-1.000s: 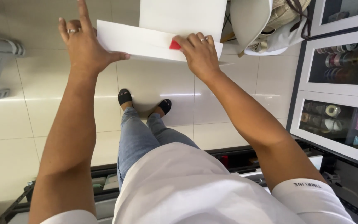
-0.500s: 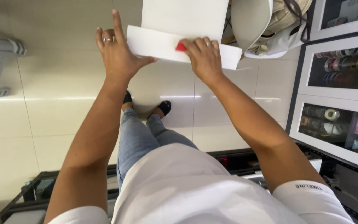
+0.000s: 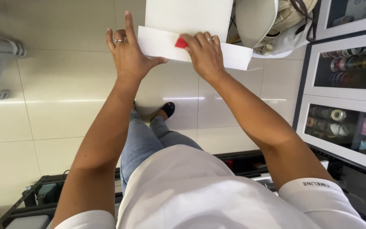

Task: Folding the edges of a white cardboard box and using a red scraper and a pen to create sharp creases.

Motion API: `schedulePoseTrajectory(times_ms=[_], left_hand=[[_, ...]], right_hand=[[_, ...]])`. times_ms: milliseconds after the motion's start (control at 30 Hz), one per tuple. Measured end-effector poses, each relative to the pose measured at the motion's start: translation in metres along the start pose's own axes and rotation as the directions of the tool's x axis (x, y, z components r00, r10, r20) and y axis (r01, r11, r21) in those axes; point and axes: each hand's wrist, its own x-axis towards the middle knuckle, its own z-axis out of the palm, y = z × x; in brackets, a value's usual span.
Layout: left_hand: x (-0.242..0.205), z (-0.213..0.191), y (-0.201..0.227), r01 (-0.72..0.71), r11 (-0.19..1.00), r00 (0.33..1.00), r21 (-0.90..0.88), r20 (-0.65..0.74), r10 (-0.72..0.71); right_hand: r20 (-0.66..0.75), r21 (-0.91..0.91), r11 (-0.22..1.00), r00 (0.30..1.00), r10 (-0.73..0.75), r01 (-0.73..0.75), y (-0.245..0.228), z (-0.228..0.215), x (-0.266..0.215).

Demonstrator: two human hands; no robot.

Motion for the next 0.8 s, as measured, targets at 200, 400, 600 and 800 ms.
schedulePoseTrajectory(times_ms=[200, 400, 600, 800], left_hand=[[-0.003, 0.01, -0.005, -0.014, 0.999, 1.0, -0.044, -0.019, 0.013], [-0.004, 0.002, -0.007, -0.002, 0.991, 1.0, -0.136, -0.013, 0.0], [-0.003, -0.001, -0.008, -0.037, 0.991, 0.999, -0.128, -0.036, 0.033], [-0.006, 0.011, -0.011, -0.032, 0.991, 0.996, -0.127, -0.092, 0.02]], right_hand=[[-0.103, -0.117, 0.991, 0.992, -0.071, 0.059, -0.014, 0.008, 0.017], [-0.037, -0.043, 0.986, 0.986, -0.164, 0.163, -0.033, 0.003, 0.0], [-0.062, -0.097, 0.995, 0.998, -0.024, 0.018, -0.035, 0.016, 0.036], [-0.127, -0.187, 0.972, 0.977, -0.169, 0.143, -0.051, 0.013, 0.028]])
